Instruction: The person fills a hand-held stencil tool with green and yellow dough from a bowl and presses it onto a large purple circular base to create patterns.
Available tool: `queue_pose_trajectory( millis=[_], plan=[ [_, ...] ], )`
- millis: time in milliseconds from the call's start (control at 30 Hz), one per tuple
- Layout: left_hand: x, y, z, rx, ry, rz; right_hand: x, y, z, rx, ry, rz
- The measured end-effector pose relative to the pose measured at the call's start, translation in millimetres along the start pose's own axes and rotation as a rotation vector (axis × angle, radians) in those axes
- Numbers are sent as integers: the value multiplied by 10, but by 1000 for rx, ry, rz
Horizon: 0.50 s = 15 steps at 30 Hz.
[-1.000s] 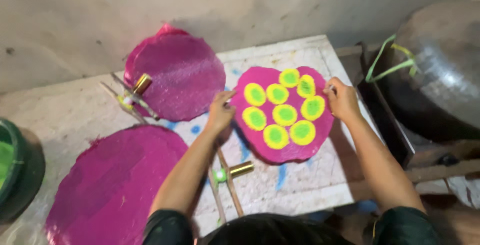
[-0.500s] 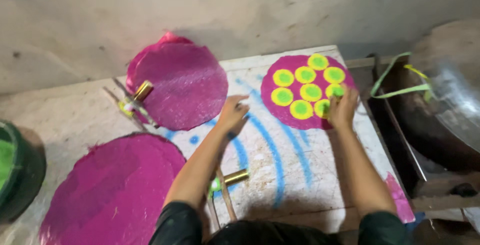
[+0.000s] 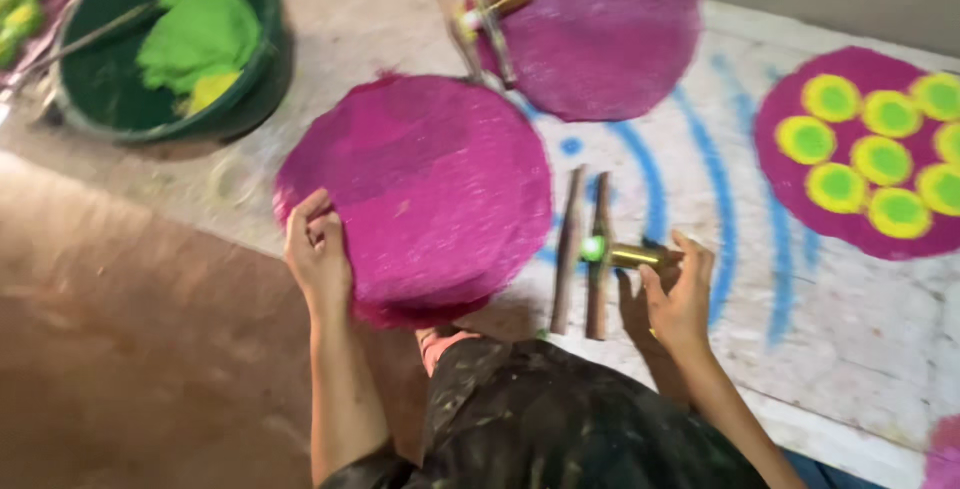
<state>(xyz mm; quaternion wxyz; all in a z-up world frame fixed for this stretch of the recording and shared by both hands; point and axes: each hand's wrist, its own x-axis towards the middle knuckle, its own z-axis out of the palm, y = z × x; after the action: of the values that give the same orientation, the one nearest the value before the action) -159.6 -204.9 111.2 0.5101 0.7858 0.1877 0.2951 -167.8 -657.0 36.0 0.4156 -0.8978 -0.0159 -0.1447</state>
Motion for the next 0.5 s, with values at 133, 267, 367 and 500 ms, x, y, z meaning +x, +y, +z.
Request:
queue_pose_trajectory(
  millis=[133, 267, 367, 500],
  plan=[
    [427, -445, -512, 105, 118, 104, -152, -513, 280, -179, -60, 0],
    [956, -984, -860, 453, 27, 126, -240, -897, 636, -438, -129, 85],
    [1332, -1408, -942, 678, -7, 125, -355, -1119, 830, -460, -103, 232],
    [1701, -1789, -1043, 826, -128, 20, -517, -1245, 962, -644, -93, 525]
  ],
)
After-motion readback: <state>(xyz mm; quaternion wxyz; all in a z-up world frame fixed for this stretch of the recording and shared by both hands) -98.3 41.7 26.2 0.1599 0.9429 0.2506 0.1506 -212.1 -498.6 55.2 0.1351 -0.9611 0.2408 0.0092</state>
